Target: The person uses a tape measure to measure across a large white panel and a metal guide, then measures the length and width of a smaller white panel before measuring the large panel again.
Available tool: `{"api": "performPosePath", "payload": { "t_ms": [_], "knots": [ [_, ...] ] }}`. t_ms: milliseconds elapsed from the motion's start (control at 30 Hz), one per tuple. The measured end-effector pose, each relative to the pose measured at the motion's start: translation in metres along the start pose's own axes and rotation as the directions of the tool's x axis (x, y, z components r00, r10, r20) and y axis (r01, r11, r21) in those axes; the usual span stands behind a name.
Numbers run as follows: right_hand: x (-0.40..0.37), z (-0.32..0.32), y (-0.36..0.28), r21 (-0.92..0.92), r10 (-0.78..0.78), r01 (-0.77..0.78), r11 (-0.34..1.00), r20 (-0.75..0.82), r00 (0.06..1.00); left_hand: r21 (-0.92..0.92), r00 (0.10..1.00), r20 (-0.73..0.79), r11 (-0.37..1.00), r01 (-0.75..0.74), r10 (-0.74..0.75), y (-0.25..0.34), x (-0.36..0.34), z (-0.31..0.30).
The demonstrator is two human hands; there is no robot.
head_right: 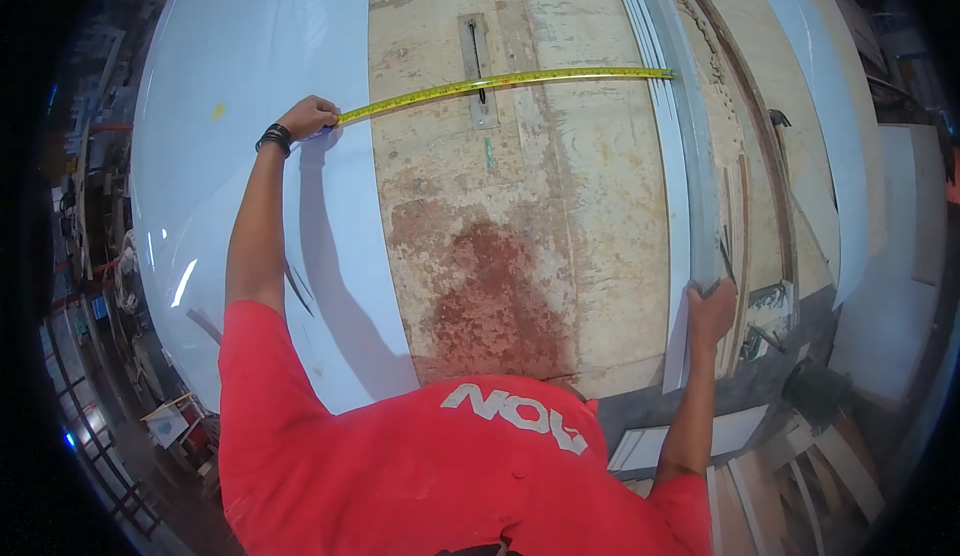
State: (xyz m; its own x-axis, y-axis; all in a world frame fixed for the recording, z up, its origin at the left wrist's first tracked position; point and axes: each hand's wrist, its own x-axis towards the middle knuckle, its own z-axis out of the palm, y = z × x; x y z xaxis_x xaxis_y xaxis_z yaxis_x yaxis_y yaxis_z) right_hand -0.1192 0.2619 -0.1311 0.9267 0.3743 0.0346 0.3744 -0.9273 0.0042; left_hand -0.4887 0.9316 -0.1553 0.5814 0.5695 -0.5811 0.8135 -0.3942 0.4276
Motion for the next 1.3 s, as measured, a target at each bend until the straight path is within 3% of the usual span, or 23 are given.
{"api": "performPosePath", "payload": {
  "t_ms": [533, 633, 700, 800, 833, 867, 900, 933, 967, 1000, 1033, 1067, 1133, 1167, 1200, 1267, 1300],
  "knots": [
    [-0.008, -0.013, -0.005, -0.015, 0.047, -0.046, 0.999, 0.067, 0.997, -0.034, 0.999, -0.046, 0.999, 0.015, -0.016, 0.003, -0.007, 0.003],
    [-0.030, -0.009, 0.012, 0.101, -0.045, 0.047, 0.994, -0.029, 0.999, 0.039, 0.987, -0.139, 0.996, -0.076, 0.080, -0.003, -0.013, 0.009],
    [-0.051, -0.013, 0.023, 0.284, -0.126, 0.143, 0.948, -0.079, 0.989, 0.035, 0.979, -0.177, 0.995, -0.098, 0.103, -0.012, -0.016, 0.018],
    [-0.100, -0.026, 0.034, 0.400, -0.064, 0.113, 0.910, -0.134, 0.989, 0.113, 0.965, -0.190, 0.980, -0.161, 0.180, -0.014, -0.043, 0.018],
    [-0.115, -0.018, 0.050, 0.393, -0.097, 0.188, 0.900, -0.240, 0.966, 0.128, 0.955, -0.205, 0.973, -0.192, 0.215, -0.028, -0.046, 0.022],
    [-0.134, -0.019, 0.062, 0.370, -0.020, 0.122, 0.921, -0.267, 0.964, 0.137, 0.954, -0.228, 0.976, -0.169, 0.197, -0.032, -0.055, 0.026],
    [-0.151, -0.023, 0.068, 0.445, 0.081, 0.043, 0.894, -0.255, 0.964, 0.082, 0.932, -0.262, 0.968, -0.236, 0.249, -0.040, -0.063, 0.034],
    [-0.168, -0.025, 0.078, 0.520, 0.180, -0.032, 0.853, -0.238, 0.954, 0.526, 0.702, -0.256, 0.705, -0.476, 0.665, -0.088, -0.046, 0.047],
    [-0.184, -0.015, 0.096, 0.508, 0.260, -0.098, 0.856, -0.260, 0.930, 0.011, 0.917, -0.332, 0.973, -0.230, 0.221, -0.043, -0.088, 0.047],
    [-0.195, 0.002, 0.115, 0.660, 0.428, -0.203, 0.724, -0.198, 0.882, -0.116, 0.933, -0.324, 0.972, -0.206, 0.159, -0.049, -0.097, 0.054],
    [-0.203, 0.008, 0.132, 0.789, 0.559, -0.268, 0.553, -0.113, 0.821, -0.144, 0.904, -0.383, 0.954, -0.264, 0.192, -0.053, -0.107, 0.063],
    [-0.206, 0.006, 0.144, 0.791, 0.595, -0.283, 0.542, -0.124, 0.794, -0.241, 0.922, -0.357, 0.938, -0.248, 0.152, -0.063, -0.114, 0.070],
    [-0.207, 0.005, 0.163, 0.934, 0.768, -0.346, -0.088, 0.284, 0.573, -0.352, 0.916, -0.390, 0.904, -0.241, 0.093, -0.056, -0.140, 0.088],
    [-0.206, 0.014, 0.180, 0.928, 0.778, -0.317, -0.195, 0.343, 0.526, -0.373, 0.921, -0.383, 0.900, -0.224, 0.071, -0.062, -0.146, 0.095],
    [-0.204, 0.024, 0.200, 0.929, 0.785, -0.308, -0.203, 0.343, 0.516, -0.395, 0.925, -0.377, 0.896, -0.203, 0.043, -0.066, -0.152, 0.101],
    [-0.193, 0.044, 0.241, 0.829, 0.701, -0.279, -0.485, 0.559, 0.443, -0.477, 0.919, -0.394, 0.858, -0.189, -0.017, -0.054, -0.175, 0.117],
    [-0.186, 0.055, 0.260, 0.825, 0.698, -0.274, -0.495, 0.565, 0.440, -0.507, 0.921, -0.385, 0.847, -0.159, -0.057, -0.046, -0.189, 0.123]
  ]
}}
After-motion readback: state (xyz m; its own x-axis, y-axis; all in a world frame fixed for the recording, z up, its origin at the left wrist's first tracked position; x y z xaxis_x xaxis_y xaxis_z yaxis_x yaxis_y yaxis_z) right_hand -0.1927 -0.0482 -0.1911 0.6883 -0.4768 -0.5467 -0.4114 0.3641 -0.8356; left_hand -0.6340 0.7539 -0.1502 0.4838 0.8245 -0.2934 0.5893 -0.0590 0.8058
